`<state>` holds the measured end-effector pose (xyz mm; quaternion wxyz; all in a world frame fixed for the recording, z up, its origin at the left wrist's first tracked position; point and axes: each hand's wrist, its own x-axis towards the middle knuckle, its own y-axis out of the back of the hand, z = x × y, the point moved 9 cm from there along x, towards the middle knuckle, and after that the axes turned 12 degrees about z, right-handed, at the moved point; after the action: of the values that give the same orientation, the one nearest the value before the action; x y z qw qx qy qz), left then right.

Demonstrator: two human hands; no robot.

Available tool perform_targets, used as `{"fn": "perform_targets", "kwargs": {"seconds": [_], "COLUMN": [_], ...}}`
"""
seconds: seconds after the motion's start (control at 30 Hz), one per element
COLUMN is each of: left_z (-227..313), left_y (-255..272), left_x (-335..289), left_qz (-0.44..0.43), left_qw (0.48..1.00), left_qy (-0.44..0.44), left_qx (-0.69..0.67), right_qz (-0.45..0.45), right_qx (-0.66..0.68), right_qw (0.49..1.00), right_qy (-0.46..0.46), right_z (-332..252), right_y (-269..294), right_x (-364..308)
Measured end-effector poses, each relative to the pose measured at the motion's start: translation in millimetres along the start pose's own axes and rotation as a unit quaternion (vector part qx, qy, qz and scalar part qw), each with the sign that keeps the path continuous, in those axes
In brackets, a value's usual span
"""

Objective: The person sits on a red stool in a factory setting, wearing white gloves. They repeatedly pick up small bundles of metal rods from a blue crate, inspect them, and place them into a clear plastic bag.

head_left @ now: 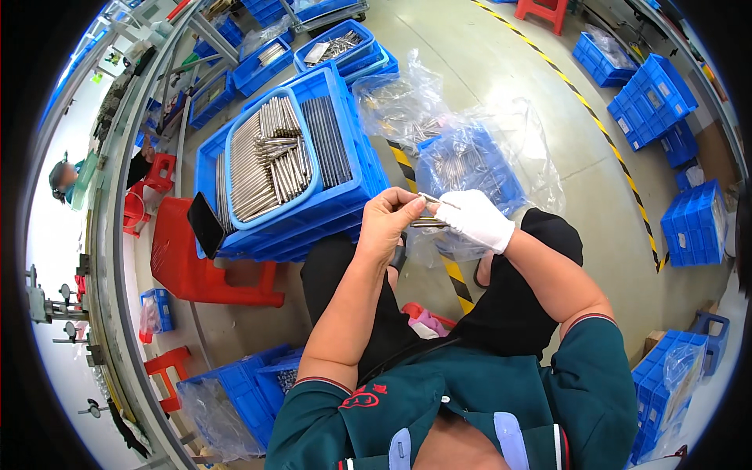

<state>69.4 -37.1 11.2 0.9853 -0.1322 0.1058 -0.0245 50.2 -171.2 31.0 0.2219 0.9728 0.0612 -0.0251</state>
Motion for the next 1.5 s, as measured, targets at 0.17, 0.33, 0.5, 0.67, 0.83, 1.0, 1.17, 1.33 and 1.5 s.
{"fn": "perform_targets", "kwargs": {"seconds": [0.17, 0.33, 0.5, 0.67, 0.83, 1.0, 1.17, 1.33, 1.5], "left_z": [13.9, -3.8, 1.8, -11.1, 8.1, 5.3, -7.9, -8.3, -19.9], "left_y": [21.1, 5.6, 4.1, 3.0, 3.3, 19.3, -8.6, -7.1, 49.5], "left_x": [9.0, 3.8, 3.2, 1.4, -3.4, 5.2, -4.7, -9.5, 9.8], "left_qz": [0.051, 0.011, -0.008, -0.039, 0.009, 0.044, -0.038, -0.059, 0.108], "left_qw": [0.997, 0.999, 1.0, 0.998, 0.996, 0.997, 0.991, 0.994, 0.992], "left_qy": [-0.059, 0.036, 0.011, 0.046, -0.001, -0.044, 0.016, 0.061, 0.03], "left_qx": [0.0, -0.012, 0.011, -0.033, 0.094, -0.035, -0.128, -0.066, -0.063], "right_qz": [-0.004, -0.033, -0.023, -0.016, -0.024, -0.058, -0.147, -0.226, -0.273], "right_qx": [-0.041, -0.051, -0.088, -0.087, -0.101, 0.019, 0.027, 0.173, 0.106], "right_qw": [0.999, 0.998, 0.993, 0.994, 0.993, 0.997, 0.989, 0.954, 0.928], "right_qy": [0.02, 0.033, 0.069, 0.062, 0.052, -0.05, 0.009, -0.097, -0.23], "right_z": [-4.6, -4.3, -6.0, -11.3, -3.6, 2.7, -9.4, 2.8, -16.6], "right_y": [4.4, -3.4, -4.9, -9.6, -6.8, -8.6, -53.3, -89.3, -83.2], "right_x": [1.5, -1.8, -1.9, -4.7, -1.4, 1.2, -5.9, -8.8, -2.6]}}
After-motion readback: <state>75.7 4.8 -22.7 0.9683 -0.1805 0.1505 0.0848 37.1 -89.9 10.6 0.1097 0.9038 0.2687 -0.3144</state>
